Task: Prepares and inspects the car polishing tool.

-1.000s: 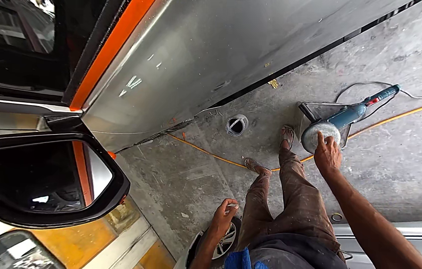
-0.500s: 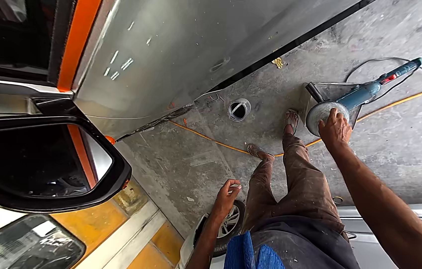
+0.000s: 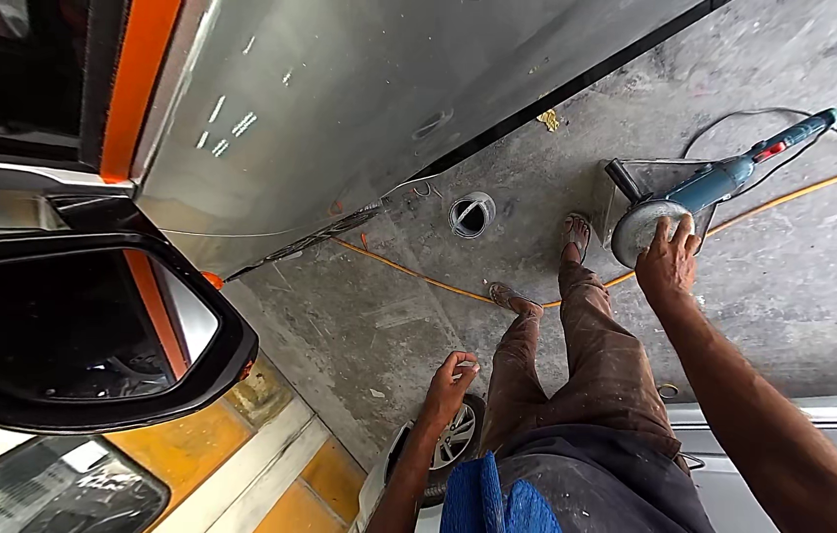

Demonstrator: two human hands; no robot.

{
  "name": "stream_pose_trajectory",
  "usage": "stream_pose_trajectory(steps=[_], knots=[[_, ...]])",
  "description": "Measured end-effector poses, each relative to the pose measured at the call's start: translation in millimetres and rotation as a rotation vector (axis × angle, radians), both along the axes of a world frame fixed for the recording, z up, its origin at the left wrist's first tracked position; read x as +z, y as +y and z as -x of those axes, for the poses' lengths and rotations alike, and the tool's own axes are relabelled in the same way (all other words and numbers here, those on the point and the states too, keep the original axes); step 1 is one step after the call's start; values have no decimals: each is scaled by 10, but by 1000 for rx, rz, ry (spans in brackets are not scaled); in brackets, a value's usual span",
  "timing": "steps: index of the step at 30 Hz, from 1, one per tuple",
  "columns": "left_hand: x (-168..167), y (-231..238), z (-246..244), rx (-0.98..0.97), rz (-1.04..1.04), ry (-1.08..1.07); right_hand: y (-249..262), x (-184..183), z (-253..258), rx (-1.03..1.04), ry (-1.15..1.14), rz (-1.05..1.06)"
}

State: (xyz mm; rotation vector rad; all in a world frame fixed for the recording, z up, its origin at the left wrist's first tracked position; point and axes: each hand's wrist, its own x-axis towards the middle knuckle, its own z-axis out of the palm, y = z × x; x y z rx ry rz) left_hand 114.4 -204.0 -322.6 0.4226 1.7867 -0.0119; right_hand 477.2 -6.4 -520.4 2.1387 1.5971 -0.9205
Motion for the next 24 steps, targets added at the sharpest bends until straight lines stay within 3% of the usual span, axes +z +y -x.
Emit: stream_pose_trajectory(steps=[12,24], knots=[[-57,52,52,2,-18,3,167,120,-46,-134,-108,158],[-85,104,141,14,-45,21,270,7,-120,-91,-155,271]])
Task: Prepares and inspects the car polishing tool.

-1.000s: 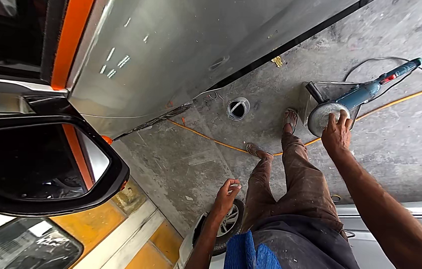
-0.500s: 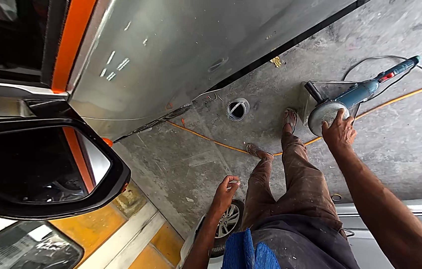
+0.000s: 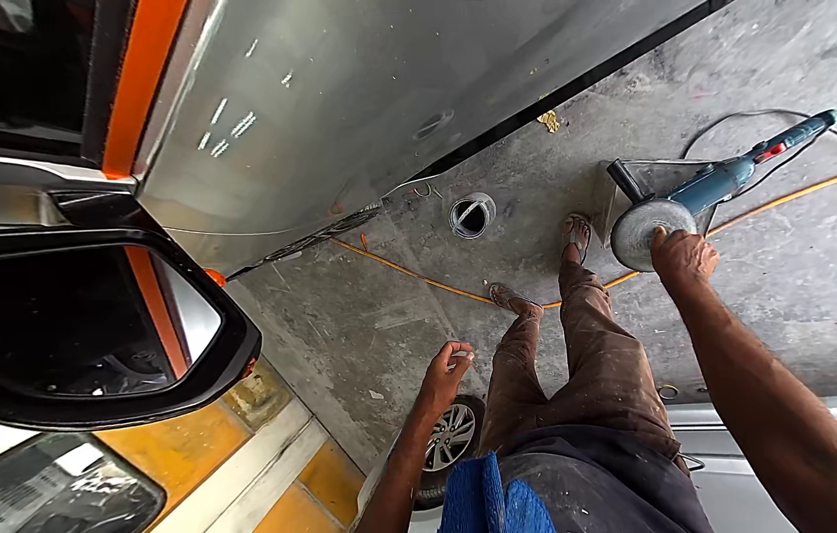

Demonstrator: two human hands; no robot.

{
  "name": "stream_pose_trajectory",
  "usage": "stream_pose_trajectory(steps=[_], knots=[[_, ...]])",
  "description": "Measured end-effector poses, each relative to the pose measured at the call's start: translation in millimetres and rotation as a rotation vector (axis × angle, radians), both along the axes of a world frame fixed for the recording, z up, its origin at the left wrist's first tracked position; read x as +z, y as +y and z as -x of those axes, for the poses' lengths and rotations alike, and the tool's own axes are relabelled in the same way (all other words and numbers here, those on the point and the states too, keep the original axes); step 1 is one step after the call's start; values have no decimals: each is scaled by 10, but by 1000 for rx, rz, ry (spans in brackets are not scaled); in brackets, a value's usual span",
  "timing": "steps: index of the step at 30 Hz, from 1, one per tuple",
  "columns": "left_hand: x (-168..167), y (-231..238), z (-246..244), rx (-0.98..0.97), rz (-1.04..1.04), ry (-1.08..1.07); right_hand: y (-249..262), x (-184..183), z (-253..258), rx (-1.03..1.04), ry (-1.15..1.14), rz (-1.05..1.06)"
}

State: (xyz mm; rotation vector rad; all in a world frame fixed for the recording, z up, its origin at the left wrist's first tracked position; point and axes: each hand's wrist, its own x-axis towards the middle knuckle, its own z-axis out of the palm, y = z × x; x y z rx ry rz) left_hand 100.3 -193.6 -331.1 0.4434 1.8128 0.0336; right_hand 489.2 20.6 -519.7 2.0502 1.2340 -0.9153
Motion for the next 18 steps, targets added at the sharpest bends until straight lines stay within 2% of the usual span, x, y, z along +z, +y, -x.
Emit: stream_pose_trajectory(steps=[10,18], knots=[[-7,-39,17,-5,14,3,-167,133,165,83,68,-57],[-21,-21,37,1,10,-8,-305,36,-12,116,146,-266]])
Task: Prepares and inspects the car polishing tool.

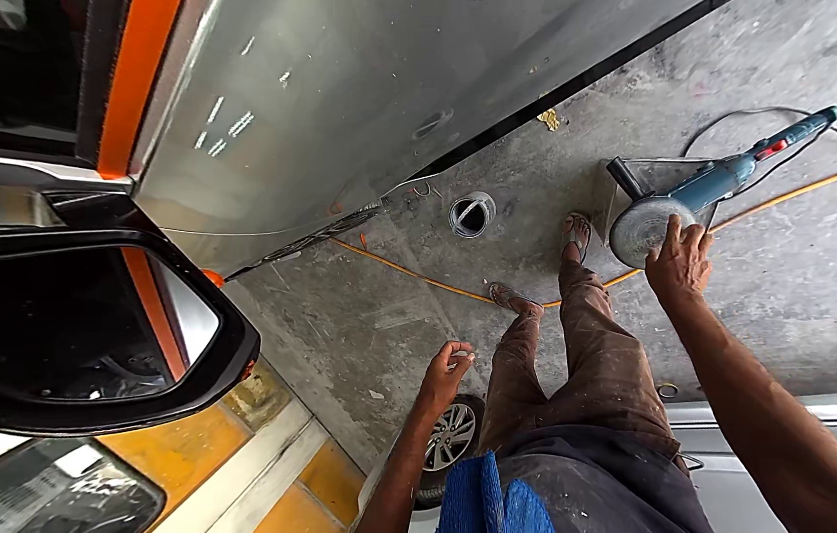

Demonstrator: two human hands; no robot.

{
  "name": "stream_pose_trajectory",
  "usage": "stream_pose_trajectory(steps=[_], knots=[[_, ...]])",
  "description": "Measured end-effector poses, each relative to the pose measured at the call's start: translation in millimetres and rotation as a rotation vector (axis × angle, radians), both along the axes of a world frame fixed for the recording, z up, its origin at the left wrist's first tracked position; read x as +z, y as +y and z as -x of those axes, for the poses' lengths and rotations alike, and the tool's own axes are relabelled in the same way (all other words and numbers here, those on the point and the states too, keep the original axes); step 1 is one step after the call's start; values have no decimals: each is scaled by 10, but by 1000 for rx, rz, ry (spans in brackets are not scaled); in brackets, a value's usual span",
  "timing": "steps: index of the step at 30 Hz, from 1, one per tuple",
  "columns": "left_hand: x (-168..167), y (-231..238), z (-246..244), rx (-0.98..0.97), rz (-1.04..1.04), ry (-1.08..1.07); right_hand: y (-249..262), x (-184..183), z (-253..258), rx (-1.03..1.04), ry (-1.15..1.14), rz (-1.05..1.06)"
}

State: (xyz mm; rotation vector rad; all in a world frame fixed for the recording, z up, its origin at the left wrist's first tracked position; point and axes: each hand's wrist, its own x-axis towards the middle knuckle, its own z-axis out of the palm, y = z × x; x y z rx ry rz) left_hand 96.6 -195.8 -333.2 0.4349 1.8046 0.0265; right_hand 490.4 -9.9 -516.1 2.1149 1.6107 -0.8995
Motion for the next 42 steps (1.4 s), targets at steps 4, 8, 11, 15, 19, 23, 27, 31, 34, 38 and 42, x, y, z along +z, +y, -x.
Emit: stream_pose_trajectory(steps=[4,8,11,15,19,23,27,31,34,38,42], knots=[[-2,0,8,0,8,8,-47,-144,-73,23,47,-22],[6,-6,19,0,2,10,-66,-192,-39,-103,58,3],[6,-13,35,3,-1,8,-121,-227,-86,-219,77,2],[-10,-15,54,-2,2,8,-239,-306,-203,-234,116,-29],[-27,-42,49,3,3,-2,-261,-296,-181,-289,115,-19],[11,6,31,-4,11,-2,-224,-107,68,-525,53,117],[-16,22,40,0,5,1,-370,145,329,-738,370,494],[-6,-19,61,9,10,-3,-222,330,326,-421,304,362],[1,-28,92,9,7,-5,-8,350,79,-307,99,85],[-17,-36,124,4,10,-6,-95,225,20,-460,253,189],[-35,30,101,12,-2,0,-227,833,610,-519,1080,772]])
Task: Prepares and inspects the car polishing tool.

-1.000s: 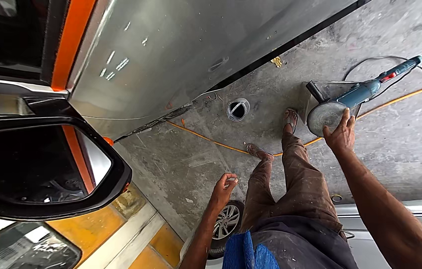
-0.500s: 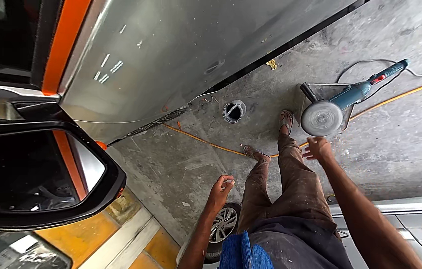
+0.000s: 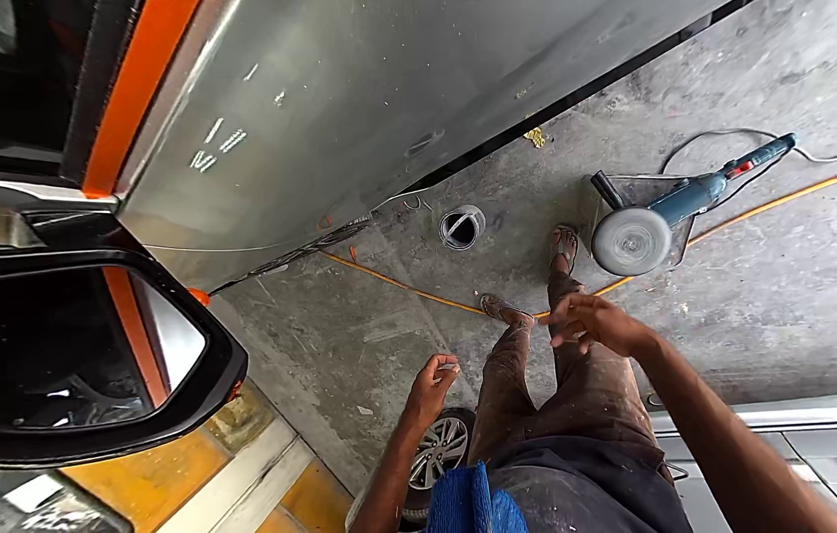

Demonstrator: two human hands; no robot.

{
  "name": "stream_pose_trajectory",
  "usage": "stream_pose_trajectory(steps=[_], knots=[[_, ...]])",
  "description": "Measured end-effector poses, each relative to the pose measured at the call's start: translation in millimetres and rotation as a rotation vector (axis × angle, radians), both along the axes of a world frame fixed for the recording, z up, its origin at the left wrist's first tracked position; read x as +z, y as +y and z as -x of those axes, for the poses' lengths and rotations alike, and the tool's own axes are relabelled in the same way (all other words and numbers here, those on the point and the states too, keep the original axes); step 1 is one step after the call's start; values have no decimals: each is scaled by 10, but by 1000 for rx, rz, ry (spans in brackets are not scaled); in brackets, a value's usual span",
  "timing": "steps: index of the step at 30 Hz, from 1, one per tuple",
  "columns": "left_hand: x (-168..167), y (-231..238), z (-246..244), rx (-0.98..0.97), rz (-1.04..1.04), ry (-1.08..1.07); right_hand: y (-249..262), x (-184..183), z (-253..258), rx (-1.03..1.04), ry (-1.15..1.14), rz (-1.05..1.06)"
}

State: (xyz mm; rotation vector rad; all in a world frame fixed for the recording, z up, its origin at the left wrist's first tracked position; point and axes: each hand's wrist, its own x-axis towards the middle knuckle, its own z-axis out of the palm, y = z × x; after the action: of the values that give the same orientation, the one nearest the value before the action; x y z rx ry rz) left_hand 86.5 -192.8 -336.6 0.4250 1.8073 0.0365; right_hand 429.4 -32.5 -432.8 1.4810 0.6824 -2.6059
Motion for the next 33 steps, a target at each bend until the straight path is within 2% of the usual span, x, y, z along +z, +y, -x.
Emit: stream_pose_trajectory(steps=[1,2,5,8,11,12,14,16,17,18,20,24,29,33], knots=[[19,-1,-13,4,-1,1,-12,58,43,15,46,-26],[44,-19,-26,8,1,-4,-18,51,-7,50,-6,-99],[50,-33,-35,-12,-33,-19,106,-225,-414,144,-373,-328],[35,-54,-34,-13,-30,-17,281,-388,-794,167,-617,-482],[6,-89,-44,-25,4,-15,258,-565,-843,76,-717,-435],[-8,-93,-58,-27,7,-17,217,-552,-740,-9,-647,-331],[-8,-83,-75,-34,2,-18,80,-259,-350,-105,-253,-65],[0,7,-93,-30,-11,-10,-3,108,98,-69,231,28],[49,12,-104,-26,-9,-8,-33,229,234,-53,355,35],[111,-19,-113,-22,-1,-7,-72,288,278,-50,363,1],[127,-46,-109,-31,-17,-14,-55,156,141,-35,161,-125],[69,-64,-106,-21,-27,-1,118,-288,-469,134,-232,-463],[47,-111,-159,-11,0,-9,315,-298,-890,34,-468,-527],[67,-80,-219,-9,6,-7,198,-544,-949,18,-612,-514]])
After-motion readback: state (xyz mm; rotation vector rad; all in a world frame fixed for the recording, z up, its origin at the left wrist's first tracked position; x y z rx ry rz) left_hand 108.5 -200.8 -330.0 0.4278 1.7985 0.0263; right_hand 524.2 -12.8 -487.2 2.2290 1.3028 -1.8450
